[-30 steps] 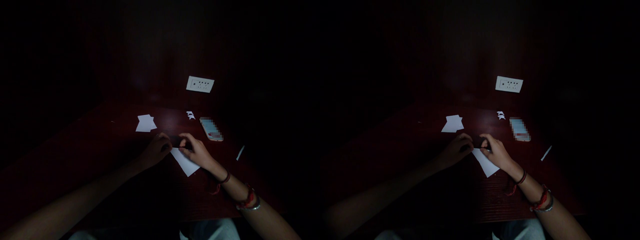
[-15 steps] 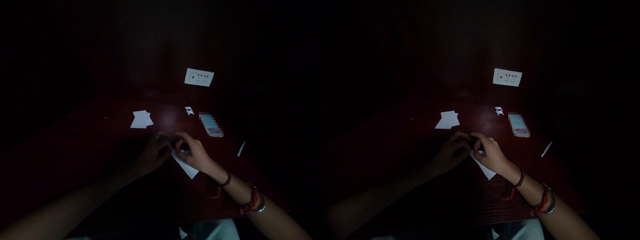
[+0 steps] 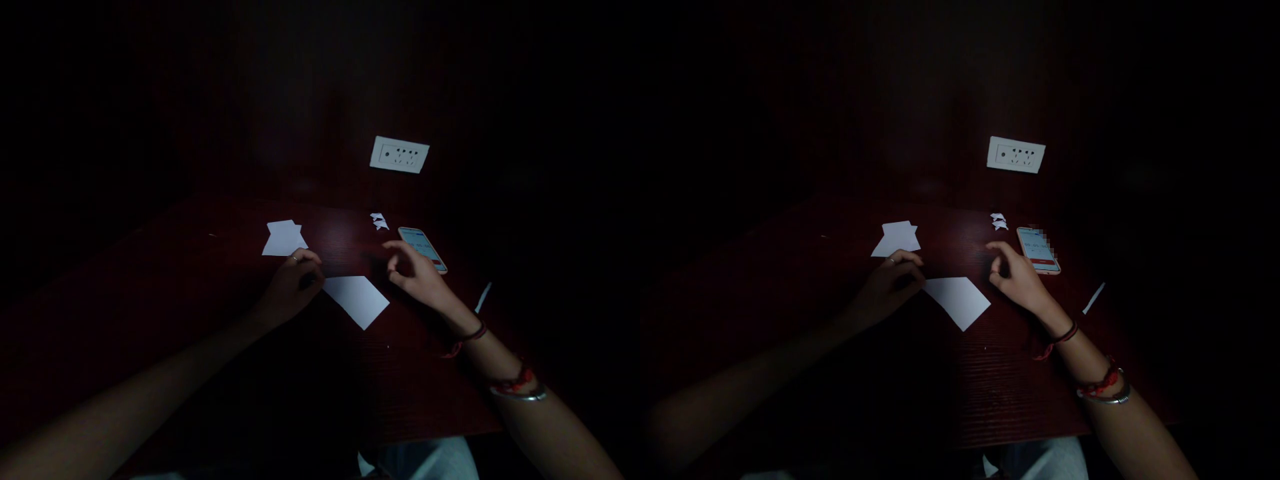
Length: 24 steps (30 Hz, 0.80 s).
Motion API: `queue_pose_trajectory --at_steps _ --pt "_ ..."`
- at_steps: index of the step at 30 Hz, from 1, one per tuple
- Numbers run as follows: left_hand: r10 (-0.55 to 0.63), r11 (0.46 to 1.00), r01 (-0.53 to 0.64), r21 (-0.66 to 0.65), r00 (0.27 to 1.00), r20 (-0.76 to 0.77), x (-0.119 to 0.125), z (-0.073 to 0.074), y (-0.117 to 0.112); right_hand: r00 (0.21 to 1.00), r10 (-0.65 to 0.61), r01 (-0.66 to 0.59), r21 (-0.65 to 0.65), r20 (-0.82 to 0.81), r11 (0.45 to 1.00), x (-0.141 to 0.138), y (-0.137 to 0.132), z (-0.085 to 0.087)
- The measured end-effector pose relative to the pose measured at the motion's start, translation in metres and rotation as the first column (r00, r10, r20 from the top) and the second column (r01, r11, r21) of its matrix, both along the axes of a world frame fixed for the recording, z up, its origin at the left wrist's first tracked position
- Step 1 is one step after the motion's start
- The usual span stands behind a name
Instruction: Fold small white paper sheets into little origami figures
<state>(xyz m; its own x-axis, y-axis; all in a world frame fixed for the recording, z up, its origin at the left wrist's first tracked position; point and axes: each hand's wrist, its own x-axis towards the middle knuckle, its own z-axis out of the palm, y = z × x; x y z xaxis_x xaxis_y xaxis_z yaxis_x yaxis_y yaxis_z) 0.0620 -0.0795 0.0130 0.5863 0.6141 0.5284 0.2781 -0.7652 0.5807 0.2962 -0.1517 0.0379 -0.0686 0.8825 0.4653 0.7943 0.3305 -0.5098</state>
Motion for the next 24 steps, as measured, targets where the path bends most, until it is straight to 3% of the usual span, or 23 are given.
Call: queue_pose_trajectory --at_steps 4,9,18,24 --pt "-0.011 1.000 0.012 0.019 1.000 -0.005 0.004 0.000 -0.003 0.994 0.099 -0.098 0.025 -0.055 0.995 -0.007 -0.002 0.000" --pt "-0.070 0.994 0.074 0.085 0.997 -0.043 0.014 0.002 -0.010 0.977 0.209 -0.207 -0.043 0.043 0.977 -0.026 -0.008 -0.001" --pt "-0.095 0.978 0.109 0.176 0.992 -0.087 0.018 -0.001 -0.013 0.970 0.229 -0.229 -0.006 0.084 0.973 -0.032 -0.010 -0.002" --pt "-0.109 0.979 0.124 0.159 0.989 -0.099 0.018 0.002 -0.012 0.972 0.223 -0.224 0.013 0.081 0.974 -0.034 -0.012 0.001"
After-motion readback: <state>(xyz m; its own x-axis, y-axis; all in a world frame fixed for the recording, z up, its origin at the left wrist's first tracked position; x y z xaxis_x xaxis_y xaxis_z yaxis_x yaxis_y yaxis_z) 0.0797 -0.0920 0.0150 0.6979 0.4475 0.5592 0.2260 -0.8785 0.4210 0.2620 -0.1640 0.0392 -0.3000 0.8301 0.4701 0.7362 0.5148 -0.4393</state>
